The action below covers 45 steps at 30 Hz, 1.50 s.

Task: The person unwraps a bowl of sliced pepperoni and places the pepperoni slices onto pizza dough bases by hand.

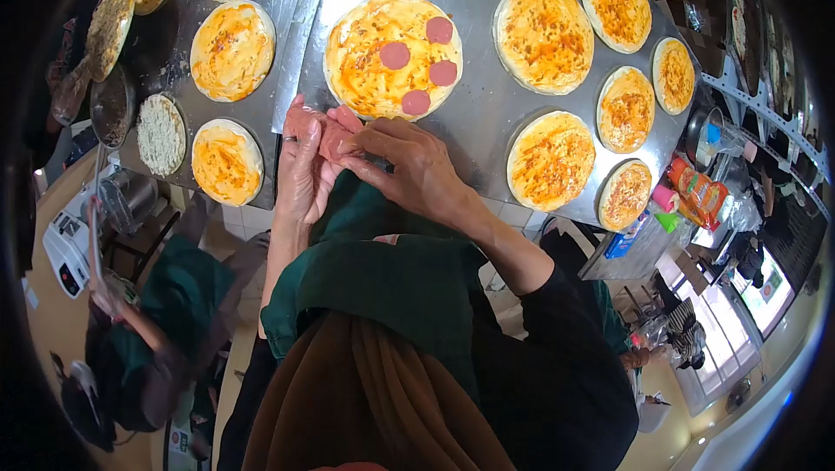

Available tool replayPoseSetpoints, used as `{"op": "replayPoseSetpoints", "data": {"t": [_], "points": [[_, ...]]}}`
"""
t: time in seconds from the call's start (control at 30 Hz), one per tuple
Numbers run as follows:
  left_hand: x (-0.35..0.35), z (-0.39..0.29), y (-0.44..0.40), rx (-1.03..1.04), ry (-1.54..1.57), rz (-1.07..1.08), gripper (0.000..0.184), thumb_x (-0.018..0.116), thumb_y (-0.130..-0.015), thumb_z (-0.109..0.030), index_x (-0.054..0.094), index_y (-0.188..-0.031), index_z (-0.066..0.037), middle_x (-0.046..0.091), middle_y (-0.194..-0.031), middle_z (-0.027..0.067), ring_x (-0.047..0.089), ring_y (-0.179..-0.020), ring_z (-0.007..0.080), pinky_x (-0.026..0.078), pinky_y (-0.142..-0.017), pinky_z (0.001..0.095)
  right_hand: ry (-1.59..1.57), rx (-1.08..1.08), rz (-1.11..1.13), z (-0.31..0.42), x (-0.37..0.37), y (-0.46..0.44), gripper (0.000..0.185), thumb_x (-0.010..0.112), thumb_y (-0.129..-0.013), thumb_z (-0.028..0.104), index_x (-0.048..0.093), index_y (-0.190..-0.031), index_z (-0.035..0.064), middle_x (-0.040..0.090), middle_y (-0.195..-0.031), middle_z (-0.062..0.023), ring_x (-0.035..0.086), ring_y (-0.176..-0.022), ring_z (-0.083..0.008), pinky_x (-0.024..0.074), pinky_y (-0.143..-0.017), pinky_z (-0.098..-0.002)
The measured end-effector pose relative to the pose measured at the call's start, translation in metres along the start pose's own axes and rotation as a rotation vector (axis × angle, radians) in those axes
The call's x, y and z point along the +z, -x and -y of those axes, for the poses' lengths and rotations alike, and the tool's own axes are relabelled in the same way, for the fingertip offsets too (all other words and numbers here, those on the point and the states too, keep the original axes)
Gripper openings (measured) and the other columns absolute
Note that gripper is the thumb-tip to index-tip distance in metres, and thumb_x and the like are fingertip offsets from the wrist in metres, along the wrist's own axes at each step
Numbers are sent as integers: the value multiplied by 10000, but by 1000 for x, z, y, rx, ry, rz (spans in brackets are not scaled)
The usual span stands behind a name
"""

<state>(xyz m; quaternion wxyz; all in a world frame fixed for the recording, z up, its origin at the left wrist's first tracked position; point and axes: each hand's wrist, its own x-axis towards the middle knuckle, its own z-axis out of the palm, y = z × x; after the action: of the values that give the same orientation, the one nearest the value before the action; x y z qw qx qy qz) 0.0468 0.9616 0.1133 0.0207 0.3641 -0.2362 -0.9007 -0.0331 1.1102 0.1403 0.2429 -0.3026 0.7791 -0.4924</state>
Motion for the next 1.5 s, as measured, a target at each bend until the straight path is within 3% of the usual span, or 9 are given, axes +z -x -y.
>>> {"op": "replayPoseSetpoints", "data": {"t": [0.3, 0.6, 0.8, 1.2, 1.3, 1.5], "points": [[3, 2, -2, 51, -51, -72, 610, 584, -918, -110, 198, -1387, -173, 525, -1161, 133, 578, -1065, 241, 565, -826, 403, 183, -137, -48, -6, 5, 2, 194, 704, -793, 155, 645, -969, 100, 627, -896, -50, 625, -796, -248, 511, -679, -353], [12, 8, -2, 246, -224, -107, 693, 601, -888, -20, 171, -1406, -183, 509, -1174, 110, 556, -1063, 161, 542, -854, 331, -184, 118, -39, -15, 9, -4, 200, 740, -768, 148, 656, -928, 62, 638, -799, -38, 526, -612, -135, 452, -577, -265], [8, 13, -7, 344, -319, -111, 725, 611, -867, 25, 162, -1411, -145, 489, -1167, 102, 527, -1050, 135, 497, -897, 297, -242, 195, -28, -21, 10, -4, 172, 733, -773, 126, 665, -907, 43, 631, -767, -39, 497, -586, -119, 432, -560, -259], [11, 13, -11, 372, -358, -104, 725, 624, -859, 23, 172, -1402, -139, 484, -1152, 98, 528, -1035, 138, 505, -860, 274, -343, 341, -25, -18, 7, -11, 155, 705, -809, 124, 667, -916, 19, 633, -767, -24, 471, -609, -78, 425, -583, -238], [11, 14, -10, 322, -334, -117, 707, 615, -872, 2, 175, -1401, -155, 488, -1153, 97, 533, -1043, 149, 525, -855, 309, -275, 303, 14, -24, 6, -10, 141, 684, -829, 124, 667, -917, 16, 645, -784, -13, 495, -636, -62, 434, -605, -227], [6, 6, -8, 199, -176, -153, 642, 612, -898, -113, 211, -1396, -176, 524, -1150, 113, 583, -1053, 226, 553, -860, 451, -446, 435, 15, -46, -26, -27, 116, 645, -875, 126, 654, -936, 28, 624, -811, 43, 498, -673, -26, 408, -617, -188]]}}
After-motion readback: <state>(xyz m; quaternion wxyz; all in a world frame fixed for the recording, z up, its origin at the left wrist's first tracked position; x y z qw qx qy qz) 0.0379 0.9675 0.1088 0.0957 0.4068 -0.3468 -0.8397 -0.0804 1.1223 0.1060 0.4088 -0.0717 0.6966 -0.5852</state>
